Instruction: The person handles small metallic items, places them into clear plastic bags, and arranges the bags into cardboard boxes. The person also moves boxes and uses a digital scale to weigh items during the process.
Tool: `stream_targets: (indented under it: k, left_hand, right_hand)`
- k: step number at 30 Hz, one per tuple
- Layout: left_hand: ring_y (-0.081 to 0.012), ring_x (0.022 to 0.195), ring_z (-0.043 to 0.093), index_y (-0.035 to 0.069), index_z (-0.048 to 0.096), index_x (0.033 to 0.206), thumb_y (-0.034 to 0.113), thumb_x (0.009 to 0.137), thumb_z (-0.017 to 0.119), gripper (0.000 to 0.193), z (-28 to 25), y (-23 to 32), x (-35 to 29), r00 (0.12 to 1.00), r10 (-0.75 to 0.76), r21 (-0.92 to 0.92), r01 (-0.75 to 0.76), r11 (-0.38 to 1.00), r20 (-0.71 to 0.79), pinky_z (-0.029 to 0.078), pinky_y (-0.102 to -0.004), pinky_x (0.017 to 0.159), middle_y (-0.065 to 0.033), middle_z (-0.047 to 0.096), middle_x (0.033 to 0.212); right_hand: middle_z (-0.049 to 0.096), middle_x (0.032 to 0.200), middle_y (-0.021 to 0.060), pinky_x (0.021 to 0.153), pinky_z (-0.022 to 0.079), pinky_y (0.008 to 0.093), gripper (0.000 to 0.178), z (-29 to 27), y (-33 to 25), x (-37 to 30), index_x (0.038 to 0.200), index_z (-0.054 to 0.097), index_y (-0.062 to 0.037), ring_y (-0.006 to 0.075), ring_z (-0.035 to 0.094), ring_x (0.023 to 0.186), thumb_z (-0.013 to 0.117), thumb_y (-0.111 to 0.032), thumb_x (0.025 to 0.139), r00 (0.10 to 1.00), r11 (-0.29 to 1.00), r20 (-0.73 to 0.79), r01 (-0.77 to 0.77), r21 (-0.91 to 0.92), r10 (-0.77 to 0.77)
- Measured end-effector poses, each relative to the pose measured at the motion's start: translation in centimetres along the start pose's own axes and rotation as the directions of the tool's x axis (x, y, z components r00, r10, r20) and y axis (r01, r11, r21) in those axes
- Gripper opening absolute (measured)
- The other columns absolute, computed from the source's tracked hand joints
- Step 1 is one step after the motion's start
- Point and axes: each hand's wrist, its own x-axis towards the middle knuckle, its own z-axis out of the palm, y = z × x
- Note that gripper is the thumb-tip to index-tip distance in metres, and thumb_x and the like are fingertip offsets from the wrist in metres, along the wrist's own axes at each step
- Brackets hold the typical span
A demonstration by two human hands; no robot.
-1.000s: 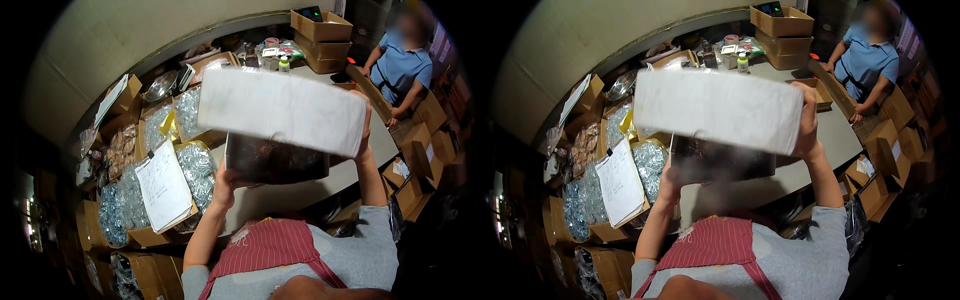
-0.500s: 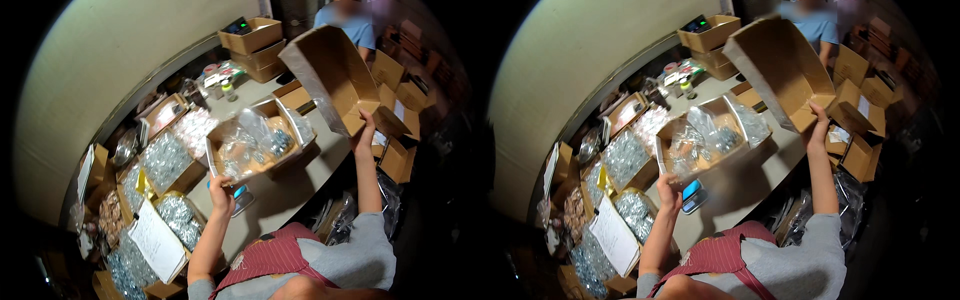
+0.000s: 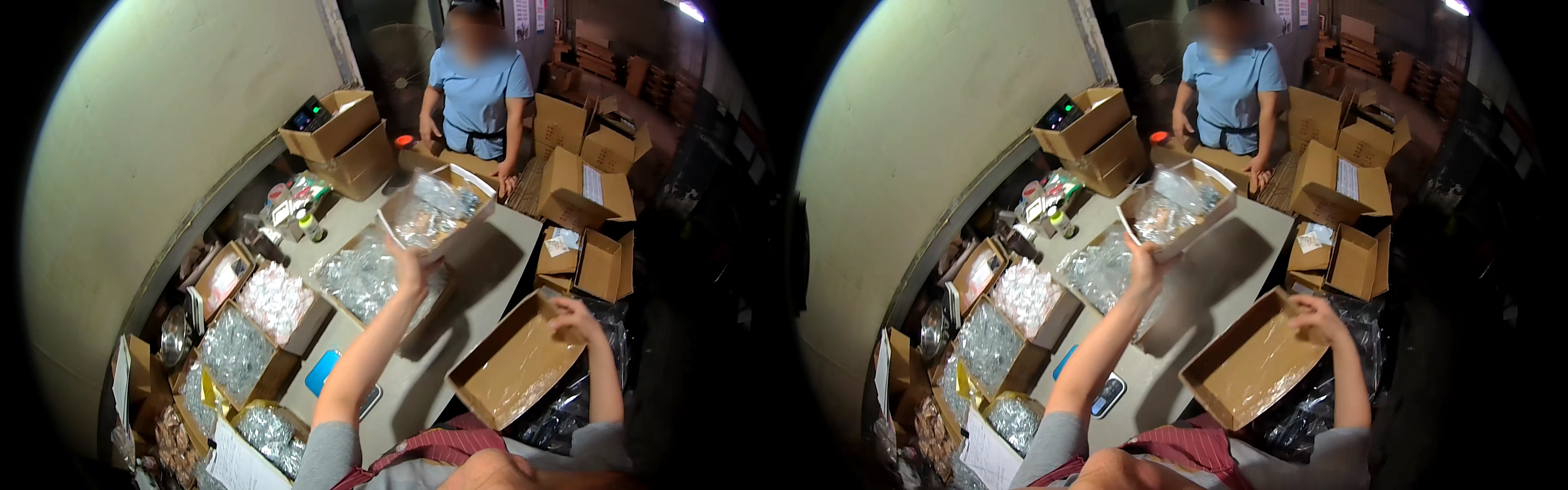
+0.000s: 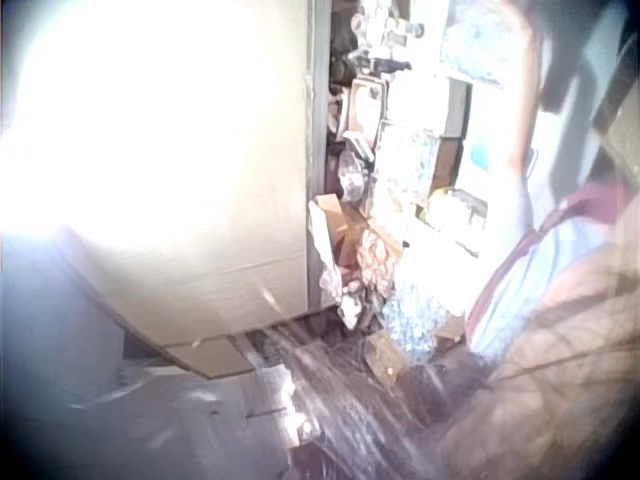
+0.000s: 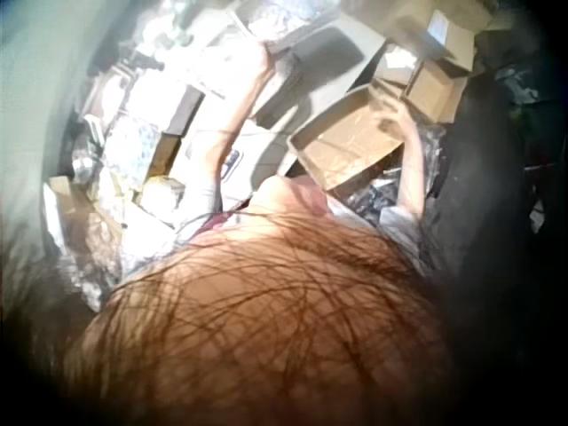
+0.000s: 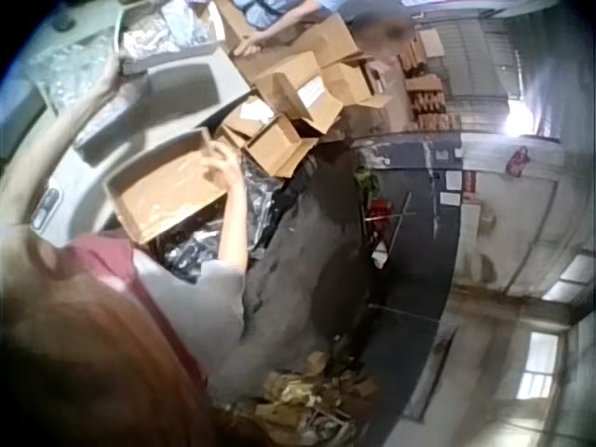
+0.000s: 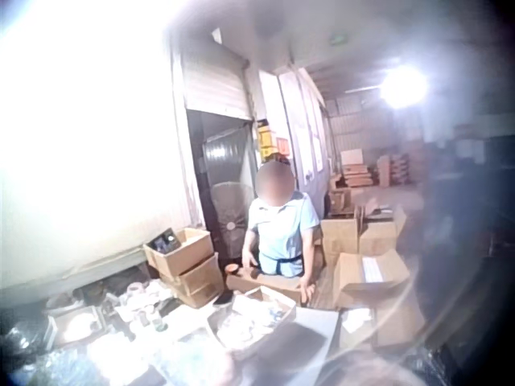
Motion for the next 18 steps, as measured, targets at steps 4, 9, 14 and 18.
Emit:
stream_targets:
  k: [4,9,14,18]
  left_hand:
    - [-0.0327,0.086,0.060,0.031,0.002,0.154,0.004,0.083,0.051,0.090,4.4,-9.2,4.7,0.980,-0.172,0.052,0.168,0.984,0.095,0.057,-0.0483,0.063,-0.0191,0.045,0.125]
    - [-0.0308,0.099,0.054,0.026,0.012,0.155,-0.003,0.074,0.056,0.096,2.7,-23.5,12.3,0.967,-0.250,-0.100,0.253,0.962,0.041,0.052,-0.0485,0.075,-0.0180,0.048,0.128]
    - [-0.0308,0.105,0.058,0.005,0.044,0.140,0.003,0.082,0.057,0.059,-1.0,-29.0,16.6,0.923,-0.384,-0.287,0.360,0.888,-0.032,0.052,-0.0463,0.080,-0.0169,0.057,0.118]
    - [-0.0217,0.096,0.060,-0.004,0.060,0.121,0.010,0.088,0.056,0.036,0.6,-25.0,11.3,0.946,-0.308,0.319,0.262,0.911,0.100,0.049,-0.0372,0.078,-0.0128,0.064,0.106]
  right_hand:
    - [0.068,0.101,0.0073,0.078,0.052,0.0279,0.053,0.2,5.4,1.0,0.120,0.062,0.0020,0.0148,0.065,0.089,0.078,-0.002,0.070,0.998,0.998,0.007,-0.067,-0.005,0.067]
    - [0.069,0.110,0.0120,0.086,0.052,0.0306,0.061,2.8,6.8,1.2,0.130,0.056,0.0021,0.0186,0.065,0.099,0.078,-0.005,0.074,0.996,0.996,0.009,-0.090,-0.004,0.090]
    - [0.066,0.119,0.0139,0.090,0.051,0.0311,0.071,3.8,8.7,2.5,0.137,0.051,0.0028,0.0190,0.064,0.105,0.080,-0.008,0.074,0.996,0.999,0.077,-0.047,-0.019,0.049]
    - [0.067,0.116,0.0105,0.088,0.050,0.0287,0.061,5.2,7.7,3.4,0.136,0.055,0.0017,0.0142,0.062,0.102,0.077,-0.014,0.081,0.981,0.995,0.171,-0.090,-0.051,0.097]
